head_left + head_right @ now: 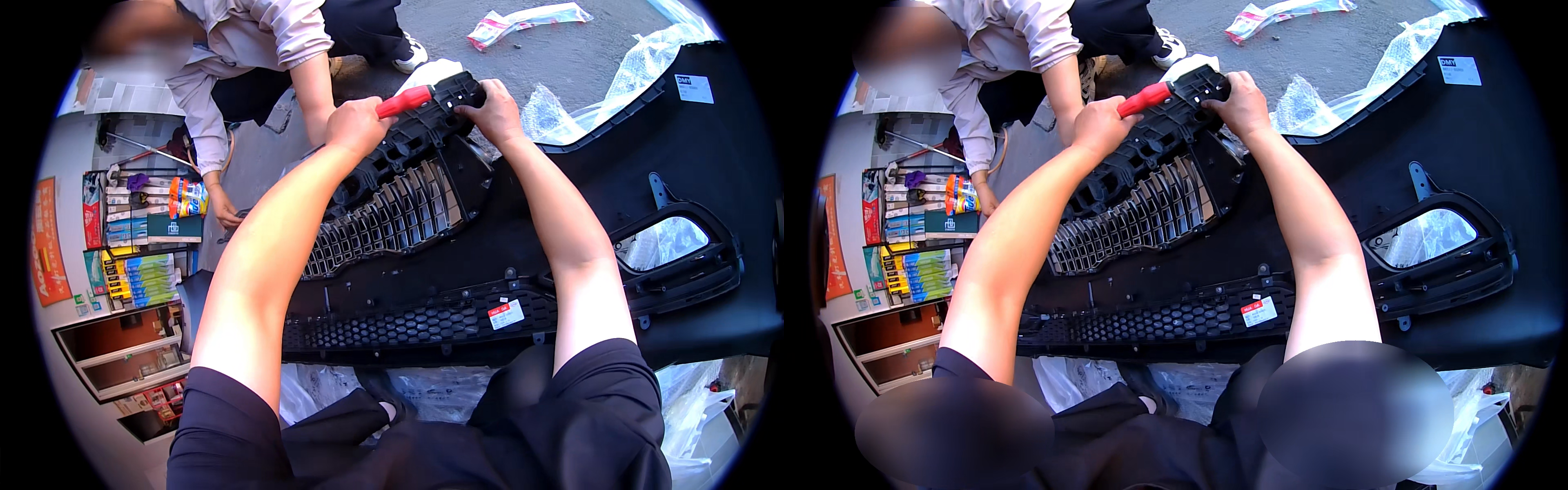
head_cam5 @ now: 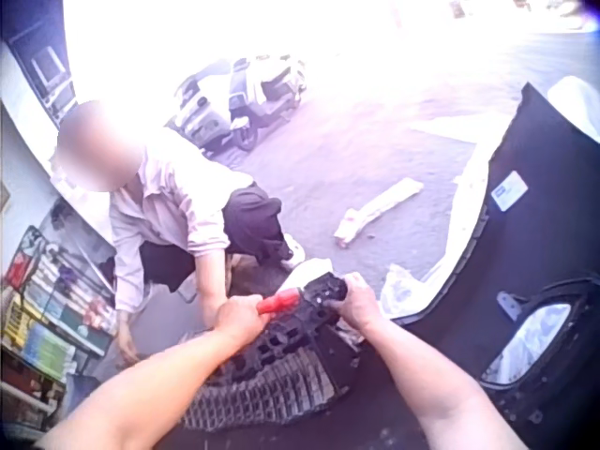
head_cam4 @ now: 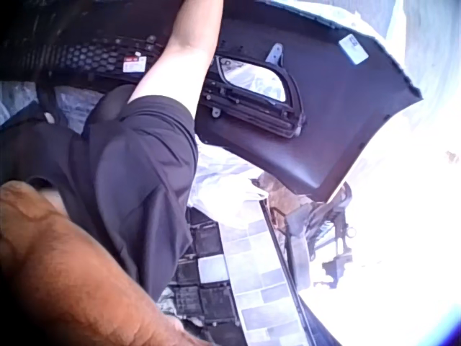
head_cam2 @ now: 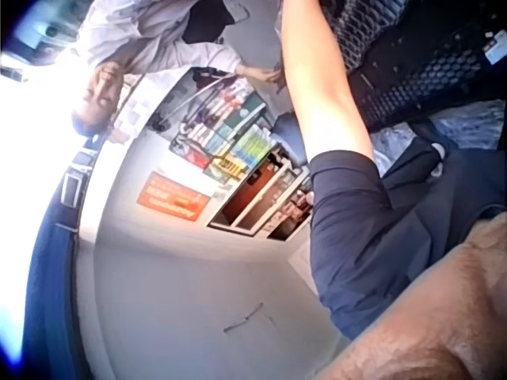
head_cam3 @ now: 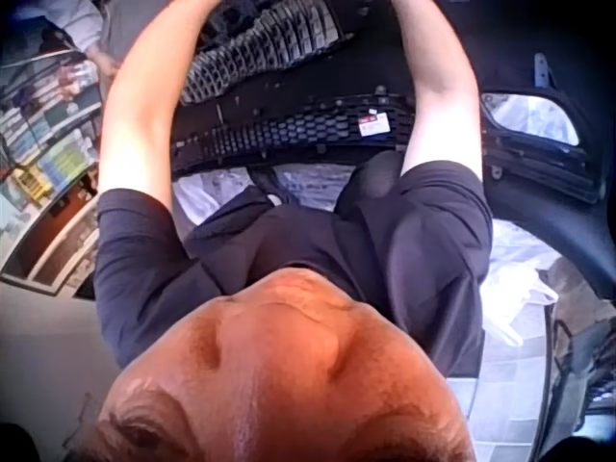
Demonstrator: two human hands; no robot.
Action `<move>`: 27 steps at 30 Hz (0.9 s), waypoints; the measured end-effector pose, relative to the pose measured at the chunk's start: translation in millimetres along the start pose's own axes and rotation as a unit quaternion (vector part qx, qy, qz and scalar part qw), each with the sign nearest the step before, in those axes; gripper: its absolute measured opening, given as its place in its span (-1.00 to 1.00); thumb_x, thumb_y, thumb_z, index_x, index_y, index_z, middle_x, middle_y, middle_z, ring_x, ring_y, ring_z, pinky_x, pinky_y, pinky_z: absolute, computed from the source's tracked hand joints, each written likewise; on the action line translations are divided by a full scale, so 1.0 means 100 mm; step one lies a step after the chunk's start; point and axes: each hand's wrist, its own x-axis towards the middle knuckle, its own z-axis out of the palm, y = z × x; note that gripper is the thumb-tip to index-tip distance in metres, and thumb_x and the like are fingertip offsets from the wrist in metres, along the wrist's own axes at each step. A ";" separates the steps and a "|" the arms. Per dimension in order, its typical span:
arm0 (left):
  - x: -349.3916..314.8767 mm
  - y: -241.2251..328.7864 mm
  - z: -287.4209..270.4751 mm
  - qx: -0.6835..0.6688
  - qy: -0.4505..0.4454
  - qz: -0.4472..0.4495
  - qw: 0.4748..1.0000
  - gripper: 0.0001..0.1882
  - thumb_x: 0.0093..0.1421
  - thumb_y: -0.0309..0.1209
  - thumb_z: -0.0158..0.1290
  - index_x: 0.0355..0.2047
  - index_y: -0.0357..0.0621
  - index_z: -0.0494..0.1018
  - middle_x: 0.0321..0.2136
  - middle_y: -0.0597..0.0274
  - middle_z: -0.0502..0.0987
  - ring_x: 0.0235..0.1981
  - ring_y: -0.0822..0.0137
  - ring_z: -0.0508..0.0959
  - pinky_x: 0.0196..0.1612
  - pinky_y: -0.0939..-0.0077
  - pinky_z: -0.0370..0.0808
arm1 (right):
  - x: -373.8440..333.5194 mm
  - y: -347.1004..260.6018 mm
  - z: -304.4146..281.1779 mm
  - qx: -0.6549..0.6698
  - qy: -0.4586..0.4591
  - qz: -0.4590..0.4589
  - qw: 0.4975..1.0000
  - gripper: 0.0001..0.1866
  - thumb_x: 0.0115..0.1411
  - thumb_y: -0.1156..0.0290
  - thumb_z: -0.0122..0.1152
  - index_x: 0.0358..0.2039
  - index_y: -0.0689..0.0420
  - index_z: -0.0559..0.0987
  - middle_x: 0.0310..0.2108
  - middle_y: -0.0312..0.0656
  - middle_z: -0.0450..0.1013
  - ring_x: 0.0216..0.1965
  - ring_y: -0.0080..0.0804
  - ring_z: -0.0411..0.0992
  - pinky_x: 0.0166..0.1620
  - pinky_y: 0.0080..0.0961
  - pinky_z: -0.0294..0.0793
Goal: The person assembles a car bumper by using a screwdriver to snap in clips and secure the plastic grille and trim components together.
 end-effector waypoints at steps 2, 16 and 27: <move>0.05 0.03 -0.07 0.007 -0.017 0.018 1.000 -0.69 0.14 -0.03 0.28 -0.36 0.03 0.59 -0.49 0.10 0.64 -0.38 0.00 0.67 -0.31 0.11 0.57 | 0.03 0.01 -0.04 0.022 -0.011 0.012 1.000 -0.27 -0.12 0.29 0.64 0.09 0.10 0.51 -0.05 -0.10 0.49 0.00 -0.13 0.51 0.06 -0.27 0.52; 0.06 0.19 -0.12 0.070 -0.040 -0.002 0.997 -0.76 0.17 -0.12 0.24 -0.33 0.01 0.60 -0.42 0.10 0.67 -0.31 0.03 0.69 -0.25 0.12 0.61 | -0.24 0.40 0.21 0.235 -0.106 0.186 0.948 0.01 0.03 0.25 0.58 0.38 0.32 0.20 0.18 0.12 0.46 0.17 -0.19 0.48 0.18 -0.36 0.49; 0.10 0.29 -0.26 0.133 -0.105 0.002 0.985 -0.80 0.23 -0.32 0.07 -0.22 -0.02 0.64 -0.30 0.06 0.69 -0.20 0.04 0.71 -0.11 0.13 0.62 | -0.35 0.42 0.49 0.079 -0.133 0.186 0.970 -0.09 0.02 0.14 0.57 0.26 0.20 0.27 0.10 0.18 0.50 0.15 0.08 0.48 0.22 -0.18 0.43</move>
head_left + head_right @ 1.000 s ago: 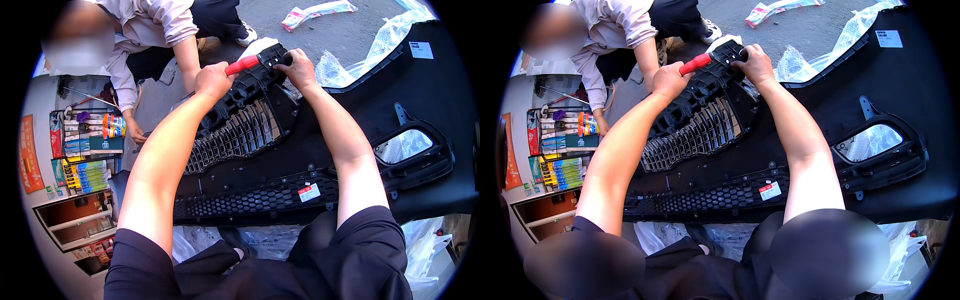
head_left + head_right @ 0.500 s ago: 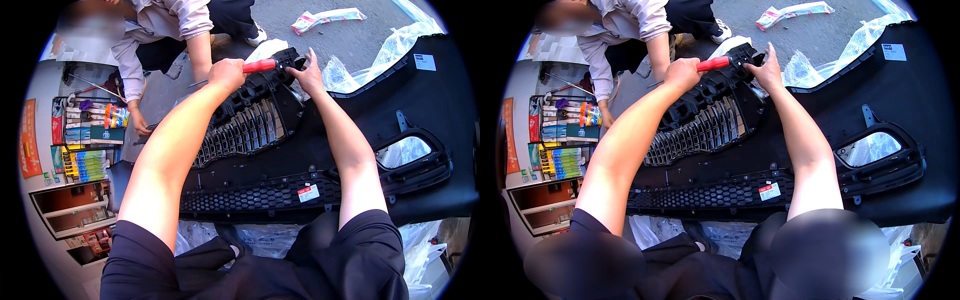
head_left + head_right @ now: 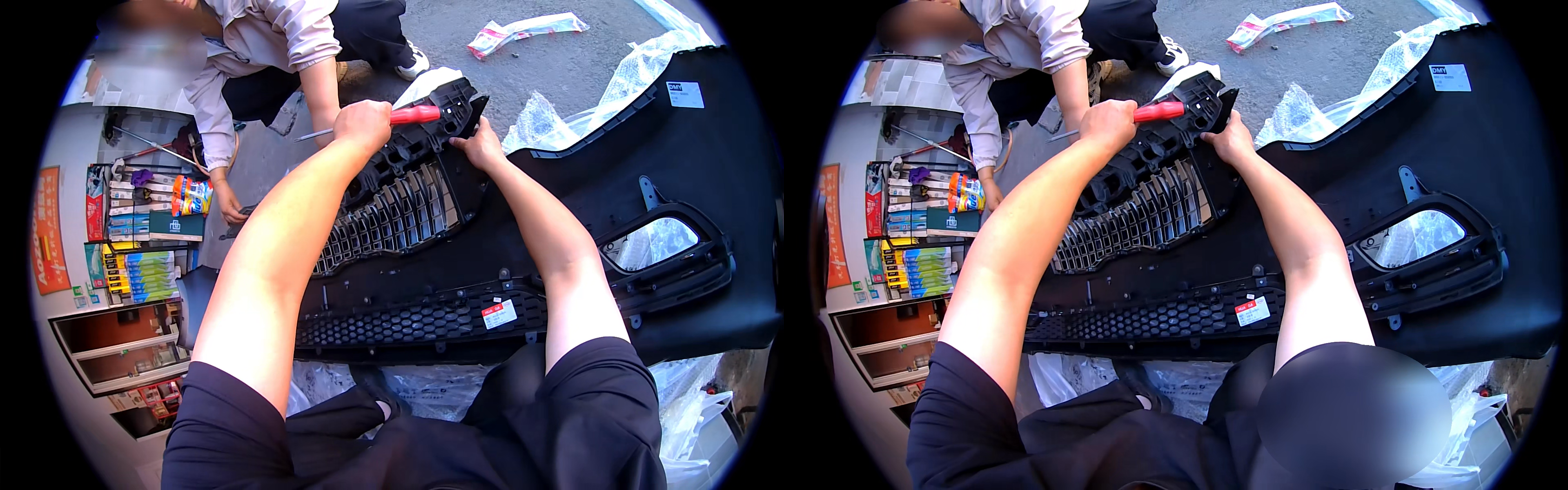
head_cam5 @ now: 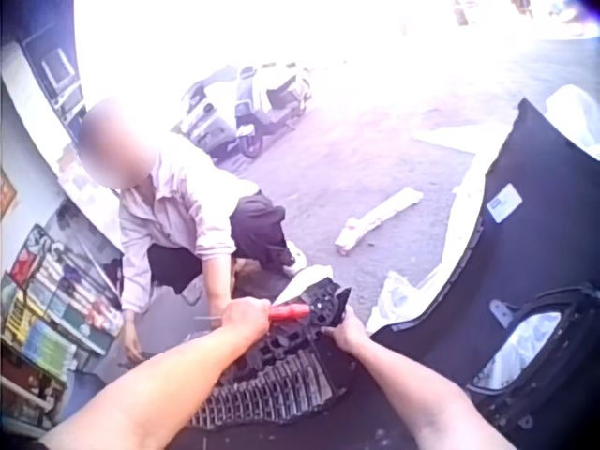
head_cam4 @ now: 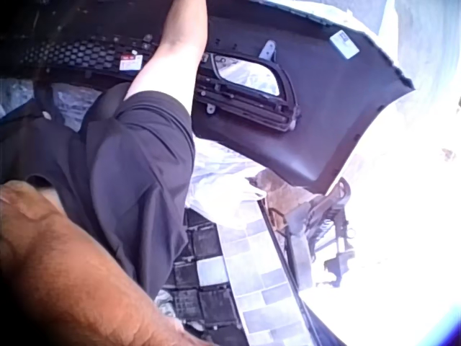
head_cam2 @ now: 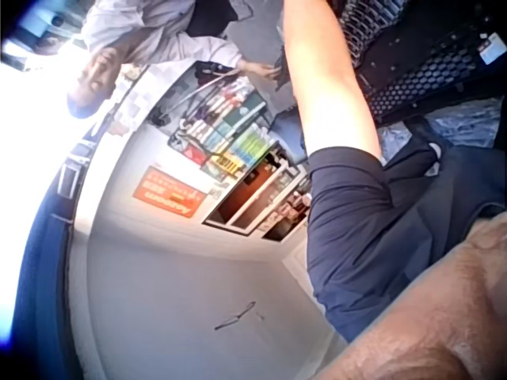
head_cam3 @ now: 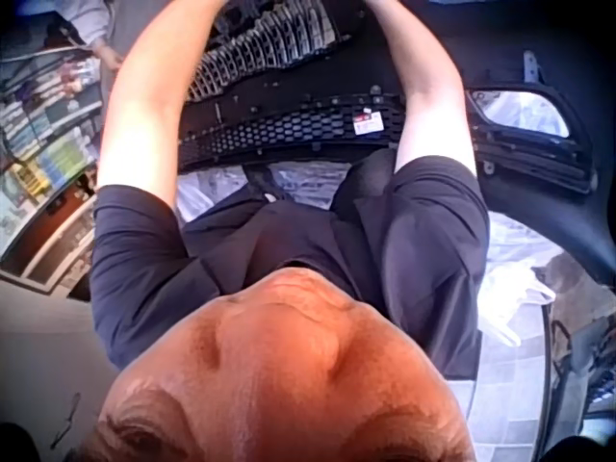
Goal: The person assembles a car bumper by using a screwdriver to snap in clips and secure the plastic grille and trim components together.
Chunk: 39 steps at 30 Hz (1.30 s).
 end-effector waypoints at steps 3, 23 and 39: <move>0.02 -0.11 0.08 0.016 0.002 0.027 1.000 -0.84 0.20 -0.35 0.08 -0.27 -0.02 0.62 -0.34 0.04 0.69 -0.24 0.03 0.70 -0.16 0.11 0.62 | -0.11 -0.15 -0.04 -0.012 -0.008 -0.005 1.000 -0.10 0.01 0.12 0.57 0.22 0.25 0.27 0.09 0.21 0.49 0.14 0.11 0.48 0.20 -0.16 0.44; 0.04 -0.01 0.08 -0.028 0.010 0.025 0.999 -0.82 0.20 -0.32 0.05 -0.29 -0.01 0.64 -0.36 0.07 0.69 -0.25 0.05 0.71 -0.17 0.11 0.62 | -0.54 -0.61 0.17 -0.221 0.032 0.118 0.968 0.34 -0.16 -0.25 0.58 0.36 0.41 0.10 0.06 0.09 0.52 0.07 -0.07 0.54 0.13 -0.22 0.49; 0.05 -0.04 0.05 -0.041 -0.003 0.034 0.999 -0.79 0.22 -0.35 0.04 -0.24 0.00 0.66 -0.31 0.02 0.69 -0.20 0.05 0.71 -0.10 0.14 0.62 | -0.56 -0.63 0.26 -0.286 0.070 0.082 0.952 -0.01 0.05 -0.31 0.37 0.10 0.39 0.35 -0.04 0.07 0.56 0.01 -0.05 0.56 0.14 -0.24 0.44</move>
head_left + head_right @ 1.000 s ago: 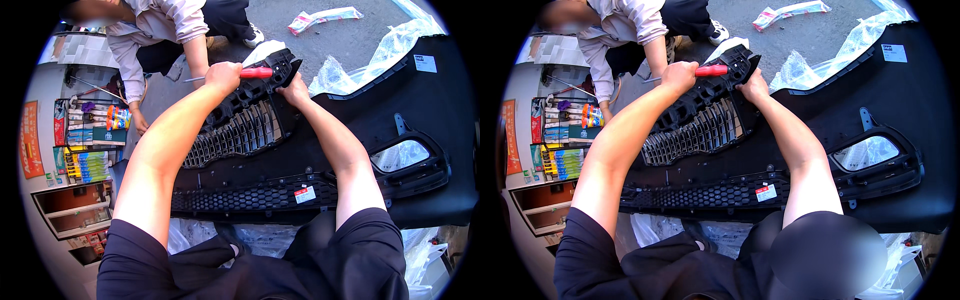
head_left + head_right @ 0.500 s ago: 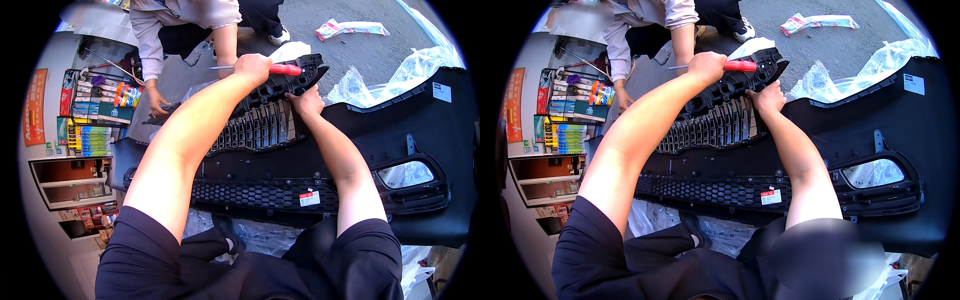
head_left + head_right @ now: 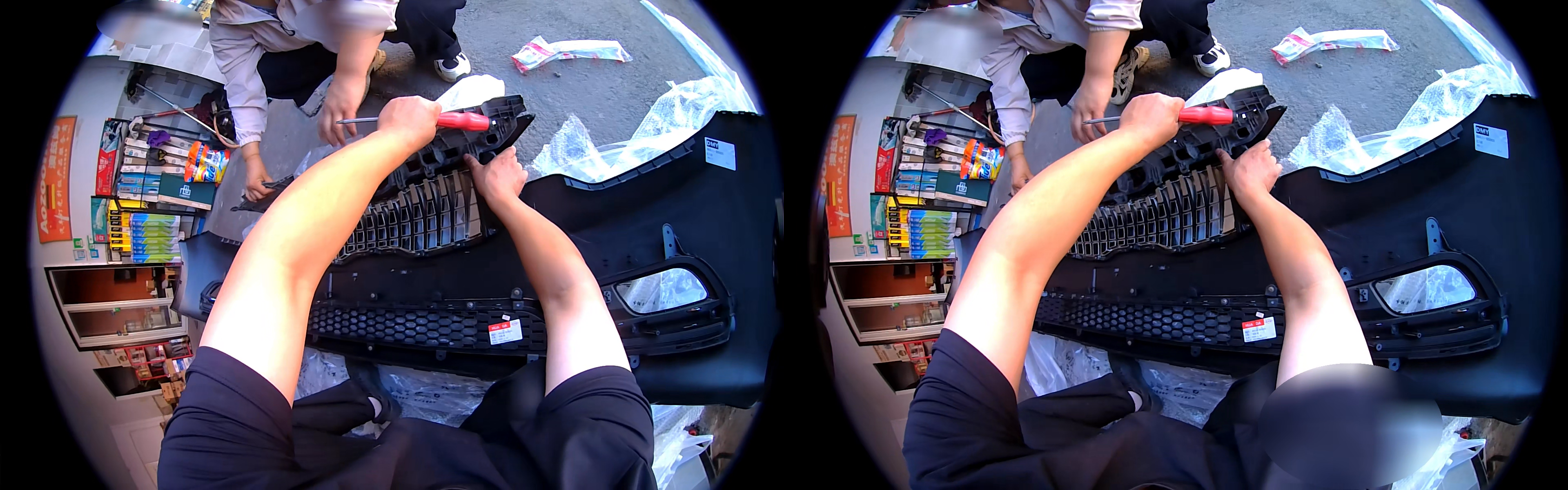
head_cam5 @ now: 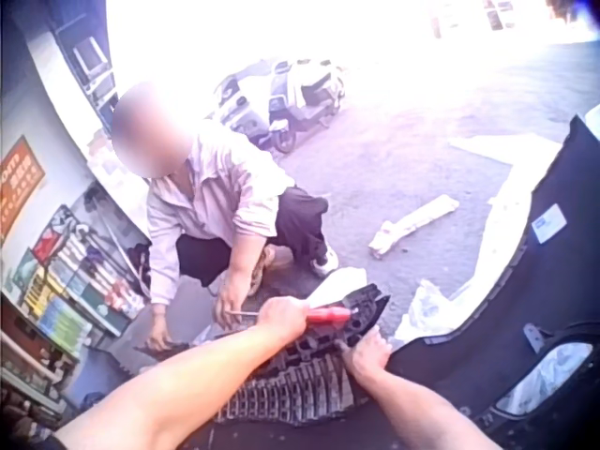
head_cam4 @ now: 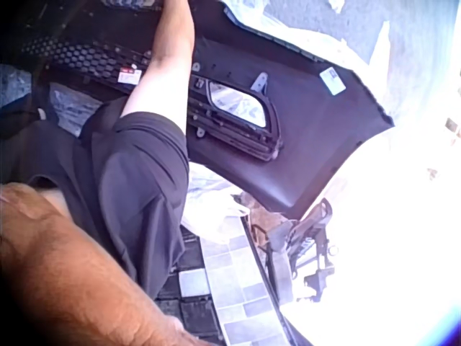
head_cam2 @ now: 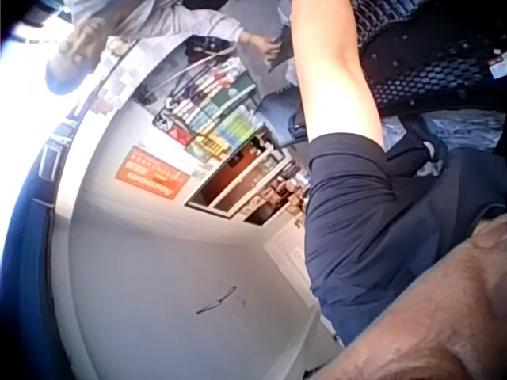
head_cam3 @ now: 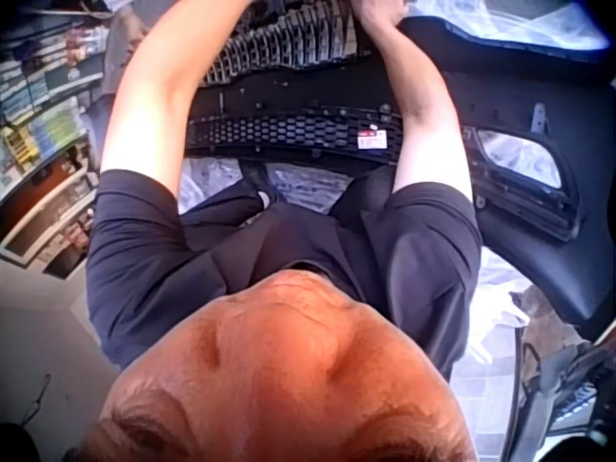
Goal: The person assembles a car bumper by using a screwdriver to snap in clips and secure the plastic grille and trim components together.
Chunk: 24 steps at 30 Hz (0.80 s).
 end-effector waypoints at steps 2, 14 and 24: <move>-0.03 0.03 0.04 -0.025 0.024 -0.004 0.999 -0.82 0.20 -0.32 0.05 -0.30 -0.02 0.63 -0.36 0.02 0.68 -0.25 0.02 0.70 -0.15 0.10 0.61 | 0.01 0.03 0.04 0.007 0.016 -0.016 1.000 -0.02 0.08 -0.29 0.36 0.11 0.40 0.34 -0.06 0.10 0.57 0.00 -0.03 0.57 0.13 -0.23 0.44; 0.00 0.06 -0.03 0.007 -0.008 0.022 1.000 -0.79 0.21 -0.37 0.05 -0.21 0.00 0.65 -0.30 0.05 0.69 -0.20 0.02 0.70 -0.11 0.12 0.61 | 0.66 0.48 0.08 0.119 -0.160 -0.055 0.978 -0.23 0.35 -0.22 -0.01 -0.07 0.40 0.63 0.02 0.27 0.53 0.12 0.16 0.49 0.19 -0.12 0.43; -0.05 0.03 -0.08 0.011 -0.052 0.042 0.998 -0.78 0.23 -0.39 0.03 -0.18 -0.03 0.64 -0.27 0.02 0.68 -0.17 0.00 0.69 -0.08 0.09 0.60 | 0.43 0.22 -0.18 0.039 -0.220 -0.004 0.975 -0.12 0.13 -0.32 0.25 0.14 0.26 0.55 0.09 0.20 0.52 0.17 0.06 0.48 0.22 -0.14 0.42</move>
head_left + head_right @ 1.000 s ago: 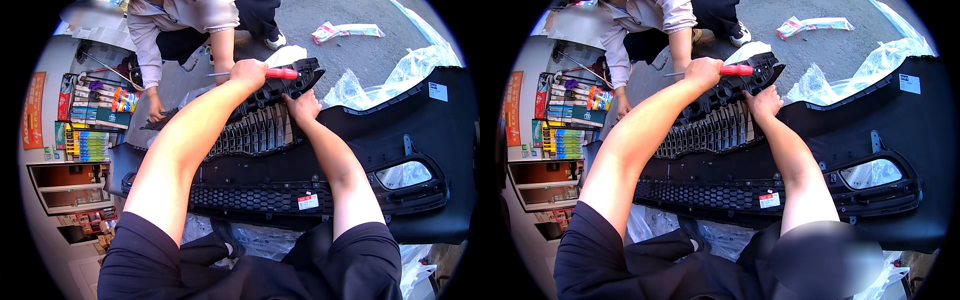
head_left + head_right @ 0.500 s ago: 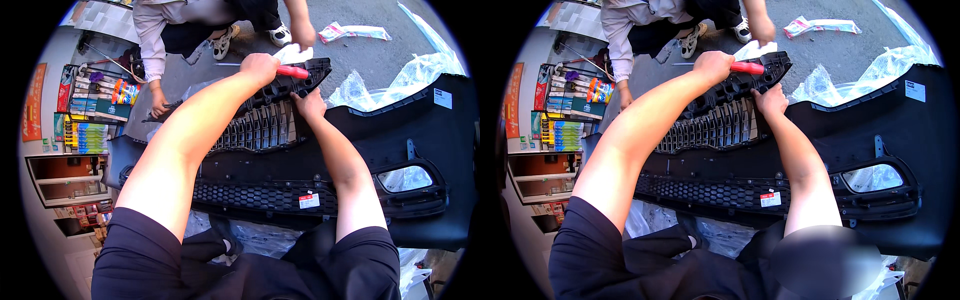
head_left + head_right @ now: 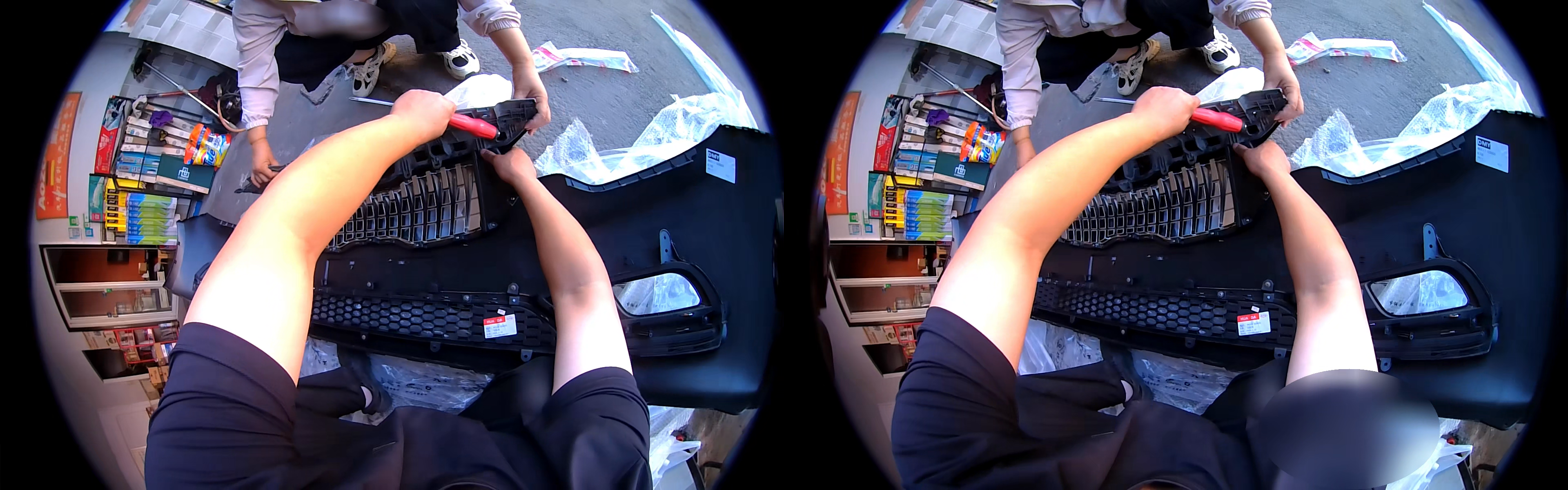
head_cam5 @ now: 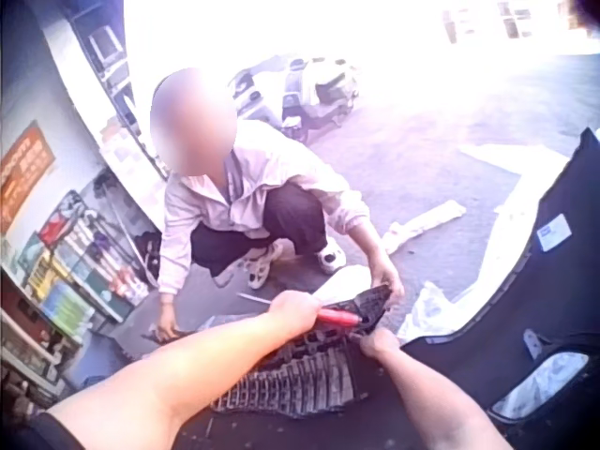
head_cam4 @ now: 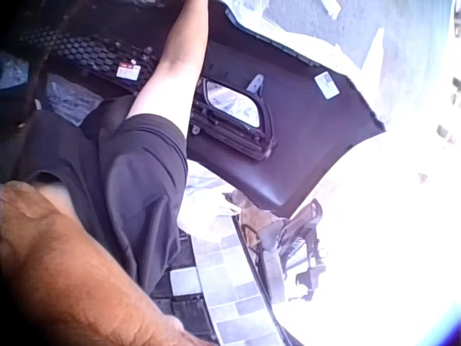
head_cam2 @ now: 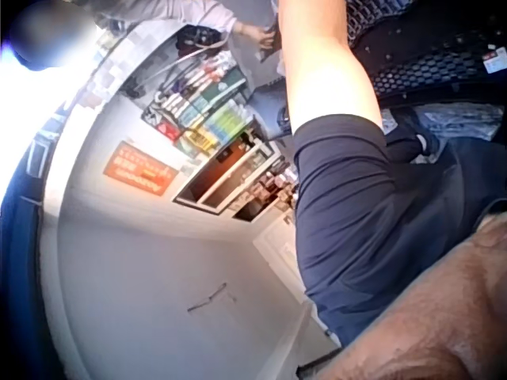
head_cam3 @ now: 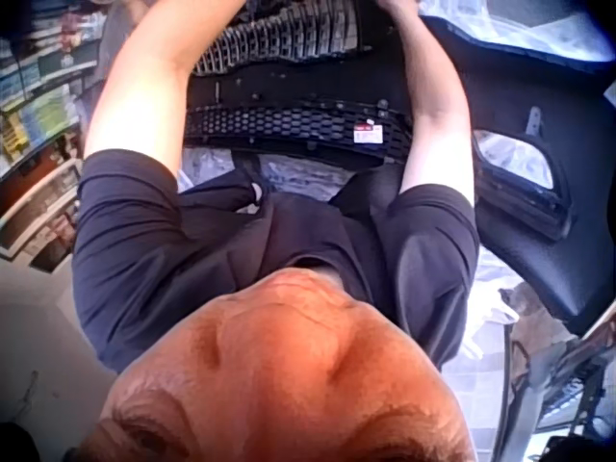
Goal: The person assembles a car bumper by using a screwdriver to snap in clips and secure the plastic grille and trim components together.
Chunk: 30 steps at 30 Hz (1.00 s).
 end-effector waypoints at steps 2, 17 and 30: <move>0.05 0.06 -0.04 -0.006 0.008 -0.013 1.000 -0.76 0.24 -0.37 0.01 -0.18 -0.04 0.65 -0.26 0.01 0.69 -0.17 0.03 0.70 -0.08 0.11 0.61 | 0.04 0.01 0.05 0.002 0.035 -0.016 0.999 -0.10 0.14 -0.31 0.24 0.18 0.28 0.50 0.10 0.22 0.50 0.17 0.07 0.48 0.21 -0.11 0.43; -1.25 0.62 0.16 -0.266 0.321 -0.073 0.906 -0.71 0.21 -0.36 0.07 -0.09 -0.21 0.52 -0.54 0.00 0.62 -0.48 -0.01 0.66 -0.38 0.10 0.58 | 0.27 0.25 0.35 0.030 0.119 -0.097 0.988 -0.03 0.11 -0.29 0.27 0.25 0.30 0.41 0.19 0.23 0.44 0.22 0.14 0.42 0.25 -0.10 0.39; -4.40 0.58 -0.06 -0.590 0.037 -0.270 0.760 -0.71 0.22 -0.21 0.27 -0.23 -0.18 0.63 -0.48 0.01 0.64 -0.40 0.07 0.67 -0.26 0.32 0.54 | 0.25 0.07 0.25 -0.023 0.094 -0.004 0.995 -0.03 0.07 -0.29 0.31 0.16 0.41 0.51 0.20 0.23 0.43 0.26 0.07 0.39 0.29 -0.19 0.33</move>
